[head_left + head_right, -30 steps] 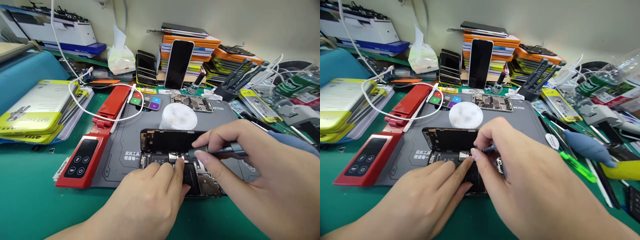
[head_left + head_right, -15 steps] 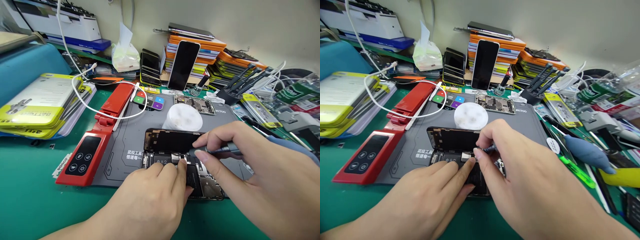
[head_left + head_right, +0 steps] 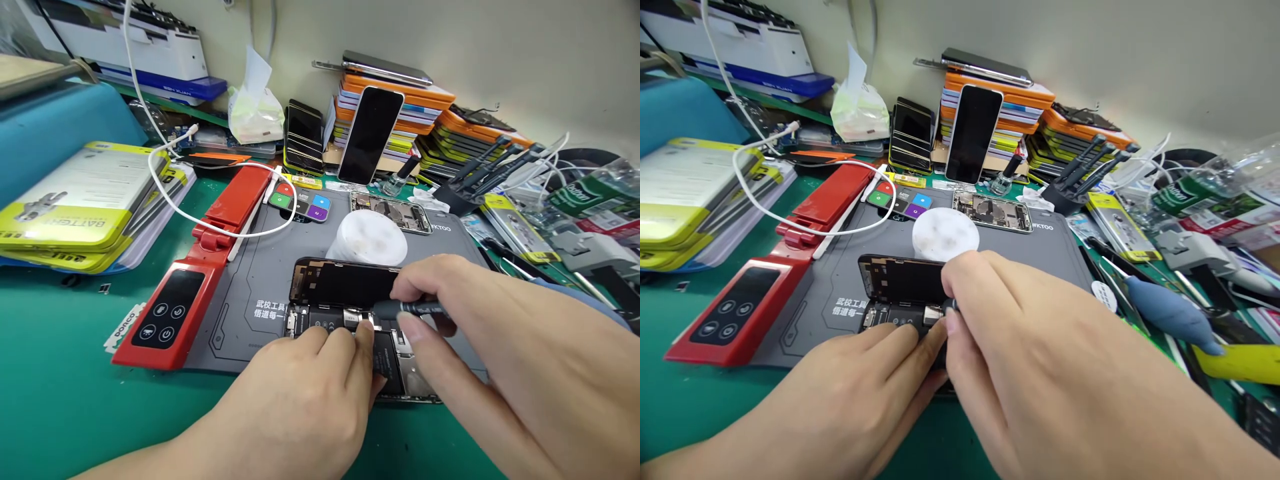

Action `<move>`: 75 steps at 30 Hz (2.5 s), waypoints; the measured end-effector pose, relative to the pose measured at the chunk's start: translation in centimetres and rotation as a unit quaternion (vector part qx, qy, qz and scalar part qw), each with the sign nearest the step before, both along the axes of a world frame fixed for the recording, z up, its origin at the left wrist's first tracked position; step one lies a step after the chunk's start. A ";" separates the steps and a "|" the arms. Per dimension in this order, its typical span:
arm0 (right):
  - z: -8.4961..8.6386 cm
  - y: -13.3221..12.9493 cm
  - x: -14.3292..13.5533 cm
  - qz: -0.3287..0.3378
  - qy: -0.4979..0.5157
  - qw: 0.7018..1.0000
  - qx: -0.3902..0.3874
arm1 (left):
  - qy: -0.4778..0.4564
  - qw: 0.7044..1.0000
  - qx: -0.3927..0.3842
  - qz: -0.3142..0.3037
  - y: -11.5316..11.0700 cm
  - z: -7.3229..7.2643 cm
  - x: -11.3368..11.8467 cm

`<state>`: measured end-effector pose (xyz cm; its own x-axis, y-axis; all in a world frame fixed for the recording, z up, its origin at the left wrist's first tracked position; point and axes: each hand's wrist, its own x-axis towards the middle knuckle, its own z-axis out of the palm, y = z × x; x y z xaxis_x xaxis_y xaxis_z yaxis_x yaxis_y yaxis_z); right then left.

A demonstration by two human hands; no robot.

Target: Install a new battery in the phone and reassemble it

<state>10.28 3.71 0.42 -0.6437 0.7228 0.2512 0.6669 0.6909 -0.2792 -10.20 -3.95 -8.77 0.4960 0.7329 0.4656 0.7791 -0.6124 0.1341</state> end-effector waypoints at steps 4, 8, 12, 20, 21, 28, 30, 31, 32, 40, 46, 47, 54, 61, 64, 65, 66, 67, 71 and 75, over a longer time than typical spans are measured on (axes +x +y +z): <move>0.3 0.7 -0.5 0.077 -0.093 0.987 0.106 | 0.006 1.000 0.002 0.009 -0.1 -0.2 0.1; 0.3 1.0 -0.5 0.072 -0.133 0.976 0.157 | 0.021 1.000 -0.009 0.011 -0.2 -0.3 0.2; 0.2 1.0 -0.9 0.083 -0.148 0.970 0.174 | 0.038 0.999 -0.020 0.008 -0.3 -0.1 0.3; -0.2 1.2 -1.2 0.073 -0.145 0.970 0.181 | 0.028 0.999 -0.026 0.007 -0.2 0.1 0.1; -0.2 1.3 -1.1 0.069 -0.146 0.969 0.189 | 0.028 0.999 -0.021 0.012 -0.2 0.1 0.1; -0.1 1.5 -1.2 0.067 -0.147 0.971 0.174 | 0.018 1.000 -0.016 0.009 0.0 0.0 0.2; -0.2 1.5 -1.2 0.066 -0.145 0.972 0.171 | 0.011 1.000 -0.011 0.015 0.1 -0.1 0.2; -0.3 1.4 -1.2 0.060 -0.143 0.972 0.177 | 0.008 1.000 -0.007 0.019 0.1 -0.1 0.2; -0.3 1.4 -1.1 0.055 -0.141 0.972 0.180 | 0.007 1.000 -0.004 0.020 0.0 -0.1 0.3; -0.4 1.6 -0.6 0.032 -0.160 0.970 0.181 | 0.008 1.000 0.001 0.016 0.0 -0.1 0.2; -0.3 1.3 -0.1 0.028 -0.143 0.977 0.156 | 0.007 1.000 0.010 0.023 0.0 0.0 0.3; -0.2 1.3 -0.2 0.031 -0.142 0.977 0.158 | 0.007 1.000 0.009 0.025 0.0 -0.1 0.3; -0.5 1.7 -1.2 -0.006 -0.148 0.982 0.116 | 0.001 1.000 0.014 0.026 0.1 0.1 0.3; -0.3 1.7 -1.3 0.003 -0.137 0.986 0.095 | -0.004 0.999 0.020 0.031 0.0 0.1 0.5; 0.3 1.4 -1.4 0.040 -0.133 0.983 0.121 | -0.004 0.999 0.018 0.029 0.0 -0.1 0.5; 0.5 1.2 -1.5 0.057 -0.133 0.981 0.132 | -0.003 0.999 0.014 0.028 0.0 -0.2 0.5; 0.7 0.9 -1.6 0.071 -0.132 0.979 0.138 | -0.003 1.000 0.012 0.027 0.0 -0.2 0.5; 0.9 0.6 -1.7 0.080 -0.128 0.979 0.136 | -0.005 1.000 0.009 0.025 0.0 -0.3 0.5; 2.0 -0.7 -0.9 0.033 -0.072 0.993 0.084 | -0.020 1.000 0.008 0.018 0.2 -0.4 0.5; 3.1 -1.4 3.6 -0.100 0.015 0.994 0.044 | 0.001 1.000 0.020 0.013 0.2 -0.3 0.3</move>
<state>13.92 2.33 3.50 -0.4808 0.8101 0.3354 0.7856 0.5679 -0.2456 -9.91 -3.76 -9.10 0.4780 0.7260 0.4944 0.7952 -0.5968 0.1075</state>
